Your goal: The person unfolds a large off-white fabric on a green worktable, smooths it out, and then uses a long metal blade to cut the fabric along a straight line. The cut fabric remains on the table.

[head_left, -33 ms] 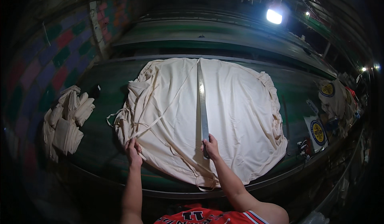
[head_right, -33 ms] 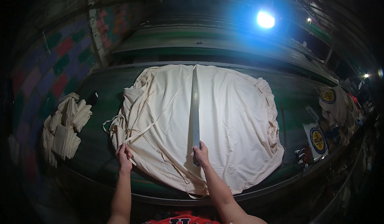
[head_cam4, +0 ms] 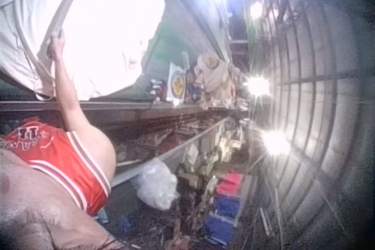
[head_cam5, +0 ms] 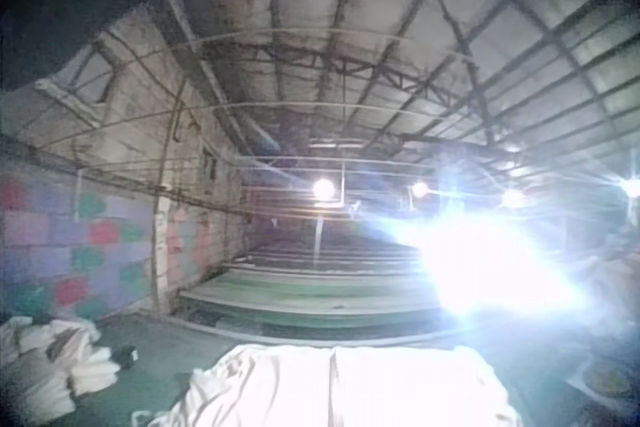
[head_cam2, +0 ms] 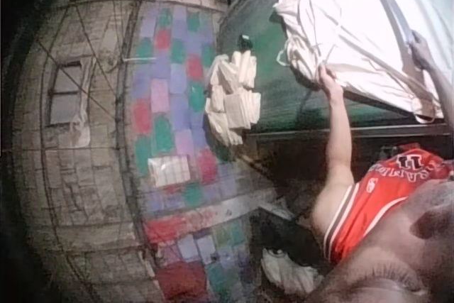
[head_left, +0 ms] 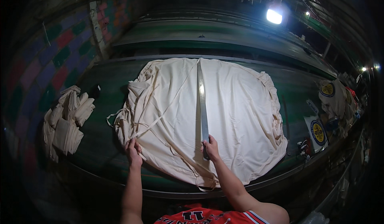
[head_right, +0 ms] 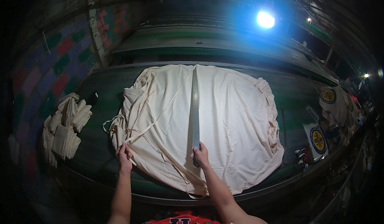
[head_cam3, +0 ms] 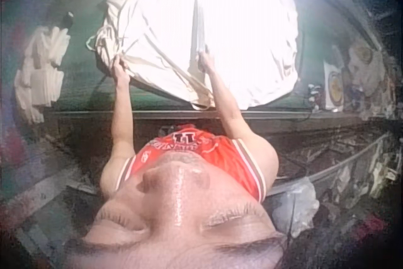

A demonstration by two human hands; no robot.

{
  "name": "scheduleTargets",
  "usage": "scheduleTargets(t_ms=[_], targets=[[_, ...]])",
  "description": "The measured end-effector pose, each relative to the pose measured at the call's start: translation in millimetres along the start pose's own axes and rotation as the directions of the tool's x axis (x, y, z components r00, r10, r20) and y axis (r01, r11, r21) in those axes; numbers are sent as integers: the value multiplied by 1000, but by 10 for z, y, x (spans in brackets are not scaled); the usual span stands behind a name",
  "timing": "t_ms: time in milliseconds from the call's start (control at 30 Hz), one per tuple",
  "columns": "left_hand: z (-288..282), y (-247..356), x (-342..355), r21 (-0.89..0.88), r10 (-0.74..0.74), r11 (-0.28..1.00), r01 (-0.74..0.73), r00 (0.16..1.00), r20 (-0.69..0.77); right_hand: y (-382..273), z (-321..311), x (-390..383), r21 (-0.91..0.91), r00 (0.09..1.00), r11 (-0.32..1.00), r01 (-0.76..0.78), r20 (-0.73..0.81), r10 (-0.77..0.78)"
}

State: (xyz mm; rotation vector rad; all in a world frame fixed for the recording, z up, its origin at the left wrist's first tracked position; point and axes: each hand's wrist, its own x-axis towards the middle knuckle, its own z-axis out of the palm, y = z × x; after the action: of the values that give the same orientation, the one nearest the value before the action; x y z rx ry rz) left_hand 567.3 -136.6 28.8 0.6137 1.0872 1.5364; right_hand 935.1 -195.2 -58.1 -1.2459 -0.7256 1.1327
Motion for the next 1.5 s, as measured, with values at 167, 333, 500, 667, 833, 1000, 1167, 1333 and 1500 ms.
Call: scheduleTargets(t_ms=[167, 333, 500, 667, 833, 1000, 1167, 1333, 1500], targets=[[74, -130, 112, 23, 30, 999, -30, 1000, 10, 78, 53, -245, -26, 999, 999, 42, -31, -43], [229, -310, 32, 49, -68, 996, 68, 998, -8, 38, 59, -163, -105, 999, 994, 40, -28, -43], [317, -472, -138, 69, -95, 993, 95, 995, -6, -119, -11, 100, -80, 1000, 997, 19, -11, -20], [305, -481, -177, 49, -76, 996, 77, 997, -9, -175, -2, 155, -97, 998, 994, 48, -25, -51], [272, -464, -180, 41, -89, 995, 89, 996, -18, -176, 28, 222, -186, 998, 982, 39, -46, -49], [262, -511, -204, 41, -143, 989, 145, 989, -48, -231, 34, 347, -234, 994, 971, 50, -84, -71], [294, -561, -215, 34, -110, 993, 110, 994, -7, -119, 54, 76, -144, 996, 989, 45, -67, -55], [331, -574, -181, 71, -121, 990, 121, 993, -4, -113, 45, 123, -136, 996, 990, 43, -66, -53], [318, -683, -201, -25, -211, 977, 210, 975, -69, -287, -43, 500, -169, 997, 985, 18, -65, -30]])
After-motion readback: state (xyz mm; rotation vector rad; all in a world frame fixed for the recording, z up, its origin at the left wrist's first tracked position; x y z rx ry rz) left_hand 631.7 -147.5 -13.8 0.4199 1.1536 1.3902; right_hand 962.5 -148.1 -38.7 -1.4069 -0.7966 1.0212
